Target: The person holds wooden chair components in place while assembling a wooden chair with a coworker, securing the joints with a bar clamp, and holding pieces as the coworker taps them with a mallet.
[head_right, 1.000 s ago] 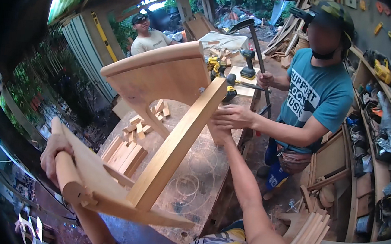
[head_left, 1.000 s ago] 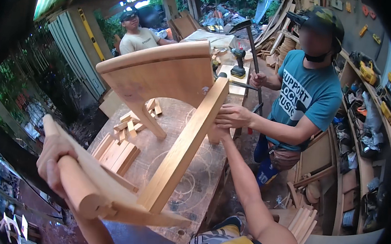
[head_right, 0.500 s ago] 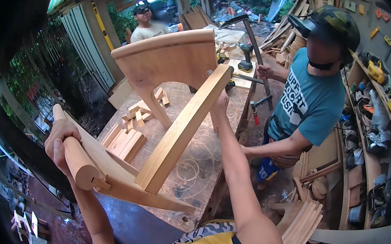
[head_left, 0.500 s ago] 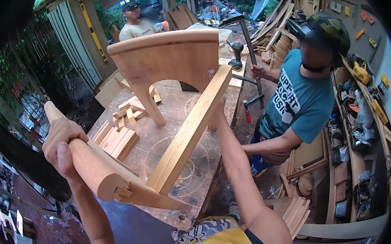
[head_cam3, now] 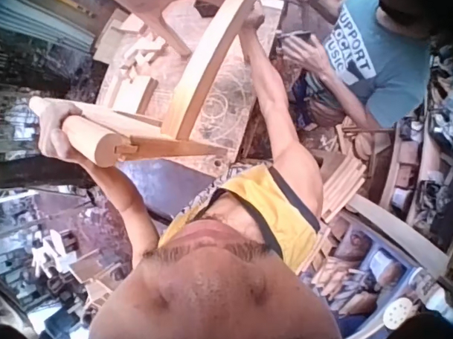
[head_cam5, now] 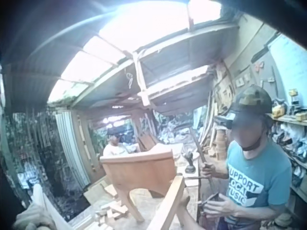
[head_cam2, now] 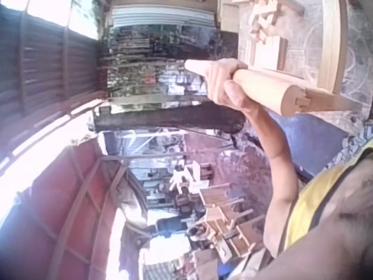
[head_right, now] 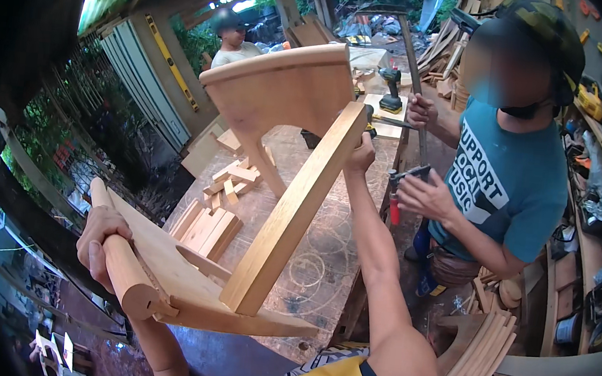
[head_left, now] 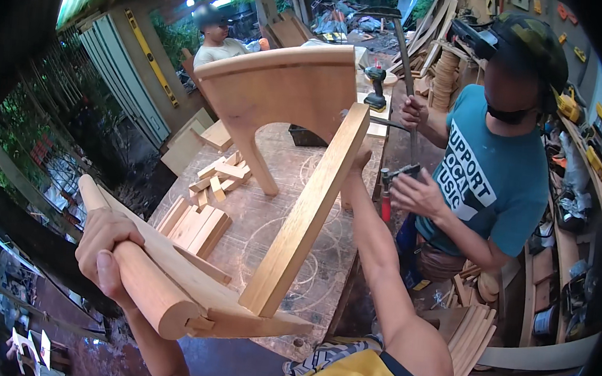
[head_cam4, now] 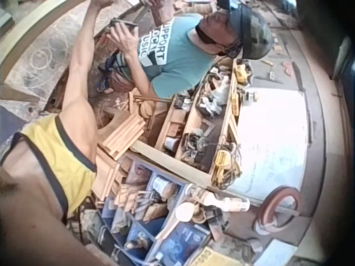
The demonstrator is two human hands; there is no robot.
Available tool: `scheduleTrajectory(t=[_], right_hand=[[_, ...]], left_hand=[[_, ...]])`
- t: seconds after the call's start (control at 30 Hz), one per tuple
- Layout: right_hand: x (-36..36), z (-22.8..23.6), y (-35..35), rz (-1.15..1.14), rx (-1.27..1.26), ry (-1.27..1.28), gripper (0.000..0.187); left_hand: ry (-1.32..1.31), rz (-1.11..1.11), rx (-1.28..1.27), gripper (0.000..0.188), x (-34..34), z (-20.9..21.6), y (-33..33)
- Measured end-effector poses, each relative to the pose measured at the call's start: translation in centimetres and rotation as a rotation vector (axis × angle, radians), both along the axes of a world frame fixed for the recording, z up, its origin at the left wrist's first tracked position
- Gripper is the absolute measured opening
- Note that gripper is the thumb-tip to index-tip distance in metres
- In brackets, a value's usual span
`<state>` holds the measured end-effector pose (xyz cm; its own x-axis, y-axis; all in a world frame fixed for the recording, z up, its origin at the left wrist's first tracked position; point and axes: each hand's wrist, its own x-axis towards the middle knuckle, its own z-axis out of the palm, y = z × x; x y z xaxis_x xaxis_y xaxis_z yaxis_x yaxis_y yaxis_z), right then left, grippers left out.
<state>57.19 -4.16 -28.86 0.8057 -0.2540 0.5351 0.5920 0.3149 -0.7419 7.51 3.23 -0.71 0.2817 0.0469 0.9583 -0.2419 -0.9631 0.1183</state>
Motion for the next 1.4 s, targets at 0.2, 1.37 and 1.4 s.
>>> scheduleTrajectory(t=[0.2, 1.37, 1.4], right_hand=[[1.1, 0.5, -2.4, -0.245, -0.196, 0.097, 0.044], [1.8, 2.5, -6.5, -0.253, -0.158, -0.029, 0.048], [1.2, 2.9, -5.3, -0.260, -0.154, -0.039, 0.048]], left_hand=[[0.007, 0.020, -0.028, 0.052, 0.5, -0.1, -0.2], [0.208, -0.093, 0.024, 0.053, 2.8, 0.6, 1.3], [0.153, -0.083, -0.001, 0.054, 2.9, 0.2, 1.6]])
